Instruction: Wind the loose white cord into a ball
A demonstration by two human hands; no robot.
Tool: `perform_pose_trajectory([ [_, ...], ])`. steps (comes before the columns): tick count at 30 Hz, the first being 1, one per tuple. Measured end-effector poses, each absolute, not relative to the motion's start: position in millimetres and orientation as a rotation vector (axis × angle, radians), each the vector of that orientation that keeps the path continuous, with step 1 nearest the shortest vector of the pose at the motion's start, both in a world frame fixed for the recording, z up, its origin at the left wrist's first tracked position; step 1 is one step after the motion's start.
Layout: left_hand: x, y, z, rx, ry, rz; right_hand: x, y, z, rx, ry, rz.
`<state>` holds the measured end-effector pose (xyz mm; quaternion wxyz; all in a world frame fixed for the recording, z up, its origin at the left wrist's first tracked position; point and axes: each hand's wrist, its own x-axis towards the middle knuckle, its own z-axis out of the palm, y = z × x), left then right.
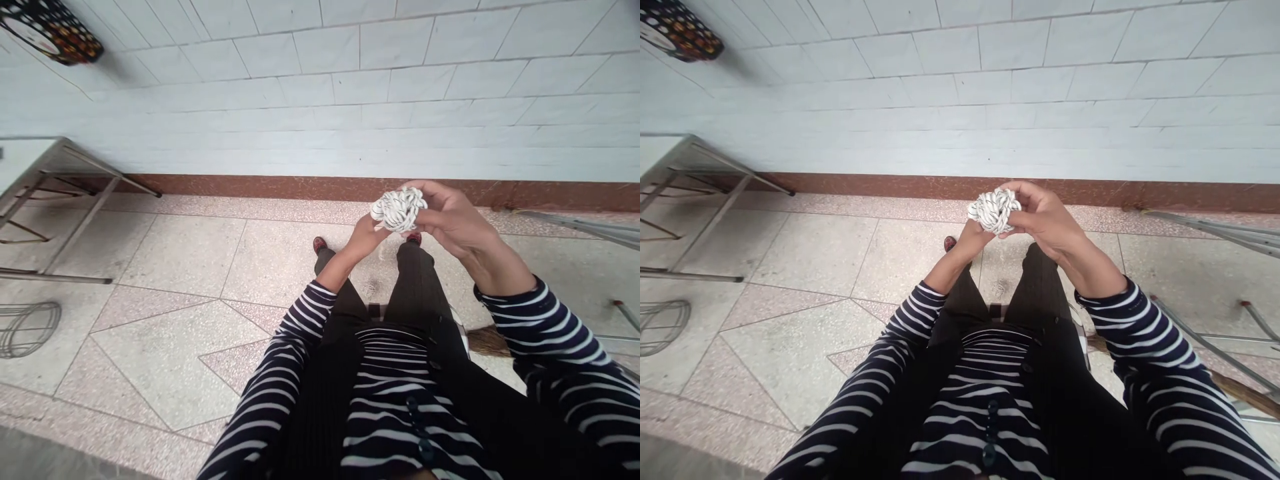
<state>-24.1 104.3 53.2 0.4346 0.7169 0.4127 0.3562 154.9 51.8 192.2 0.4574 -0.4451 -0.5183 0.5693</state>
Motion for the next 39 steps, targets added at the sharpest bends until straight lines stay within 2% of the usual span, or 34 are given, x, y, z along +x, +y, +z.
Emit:
perform_pose_trajectory([
  [3, -9, 103, 75, 1.681, 0.956, 0.962, 152, 66, 178, -1.104, -1.266, 1.357],
  [7, -17, 82, 64, 1.626, 0.886, 0.730, 172, 86, 156, -1.132, -1.198, 1.098],
  [12, -46, 42, 39, 1.636, 0.887, 0.426, 211, 113, 108, -1.298, -1.182, 0.606],
  [16, -64, 34, 57, 1.734, 0.806, 0.348, 215, 99, 61, -1.596, -1.448, 0.445],
  [18, -68, 44, 74, 1.874, 0.846, 0.375, 203, 77, 45, -1.637, -1.629, 0.549],
  [21, -70, 71, 91, 2.024, 0.990, 0.474, 181, 38, 42, -1.511, -1.700, 0.973],
  [24, -64, 96, 88, 2.037, 0.955, 0.554, 170, 12, 62, -1.257, -1.458, 1.423],
  [26, -56, 103, 76, 1.987, 0.879, 0.595, 171, 8, 82, -1.106, -1.266, 1.565],
  [28, -46, 102, 61, 1.907, 0.848, 0.625, 176, 15, 100, -1.027, -1.126, 1.558],
  [32, -34, 85, 36, 1.717, 0.760, 0.618, 189, 44, 121, -1.017, -0.931, 1.349],
  [39, -46, 70, 21, 1.370, 0.572, 0.594, 189, 67, 115, -1.013, -0.803, 1.224],
])
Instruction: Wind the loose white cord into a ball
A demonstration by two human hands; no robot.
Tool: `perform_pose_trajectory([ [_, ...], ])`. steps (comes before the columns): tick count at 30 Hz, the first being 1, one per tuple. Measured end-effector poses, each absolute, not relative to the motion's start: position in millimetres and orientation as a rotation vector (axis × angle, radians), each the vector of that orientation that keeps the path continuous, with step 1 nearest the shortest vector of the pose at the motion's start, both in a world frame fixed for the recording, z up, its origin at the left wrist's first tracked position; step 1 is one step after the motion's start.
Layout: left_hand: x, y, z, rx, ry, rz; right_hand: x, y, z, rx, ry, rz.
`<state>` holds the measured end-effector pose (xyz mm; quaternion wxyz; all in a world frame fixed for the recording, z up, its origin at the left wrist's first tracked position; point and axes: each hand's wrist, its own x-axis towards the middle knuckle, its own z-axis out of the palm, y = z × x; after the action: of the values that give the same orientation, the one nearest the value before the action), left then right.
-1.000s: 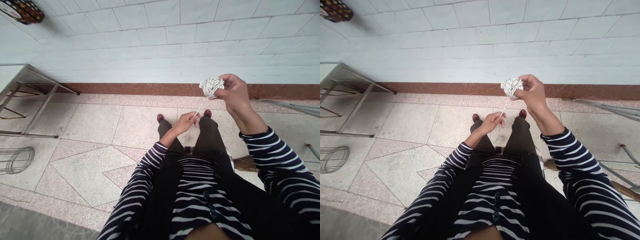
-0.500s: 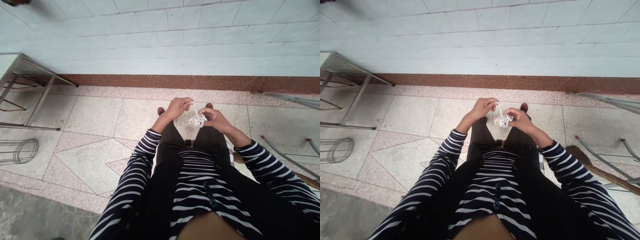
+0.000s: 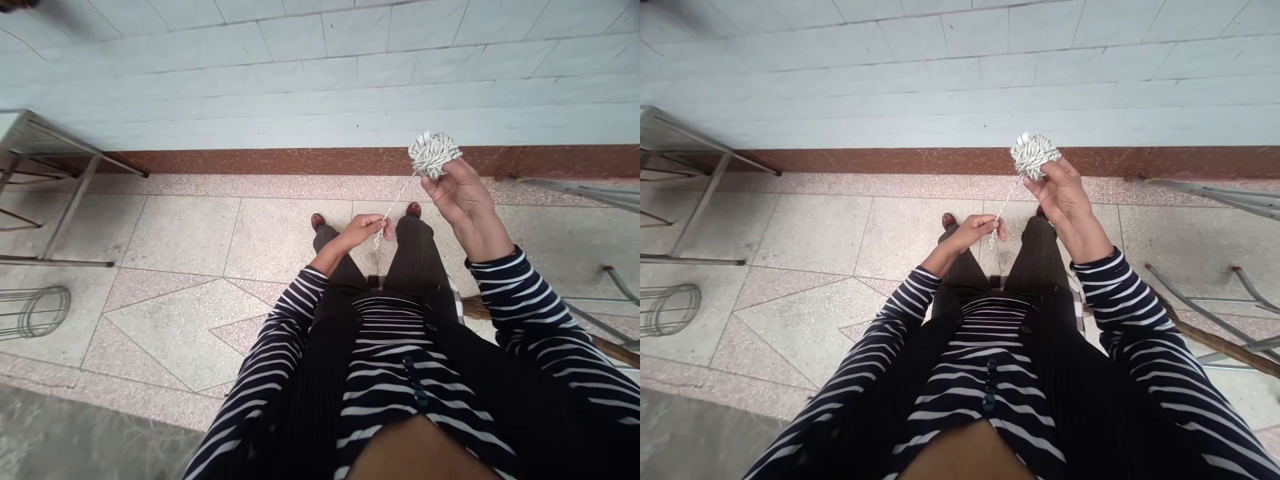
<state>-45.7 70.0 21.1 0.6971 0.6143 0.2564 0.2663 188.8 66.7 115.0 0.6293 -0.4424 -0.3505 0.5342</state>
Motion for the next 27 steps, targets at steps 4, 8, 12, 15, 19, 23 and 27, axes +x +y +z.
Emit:
perform_pose_trajectory([
  [4, -56, 65, 17, 1.275, 0.633, 0.593, 196, 67, 112, -1.062, -0.817, 1.246],
  [8, -65, 62, 19, 1.249, 0.666, 0.604, 203, 62, 122, -1.071, -0.841, 1.276],
  [12, -68, 67, 14, 1.302, 0.731, 0.593, 196, 52, 136, -1.034, -0.850, 1.299],
  [15, -66, 74, 3, 1.445, 0.885, 0.598, 189, 44, 148, -1.039, -0.820, 1.290],
  [19, -64, 80, -9, 1.556, 1.110, 0.612, 185, 35, 165, -0.999, -0.695, 1.293],
  [23, -65, 75, -9, 1.497, 1.069, 0.602, 191, 35, 177, -1.007, -0.643, 1.252],
  [27, -71, 63, -7, 1.470, 0.909, 0.560, 210, 43, 178, -1.033, -0.658, 1.127],
])
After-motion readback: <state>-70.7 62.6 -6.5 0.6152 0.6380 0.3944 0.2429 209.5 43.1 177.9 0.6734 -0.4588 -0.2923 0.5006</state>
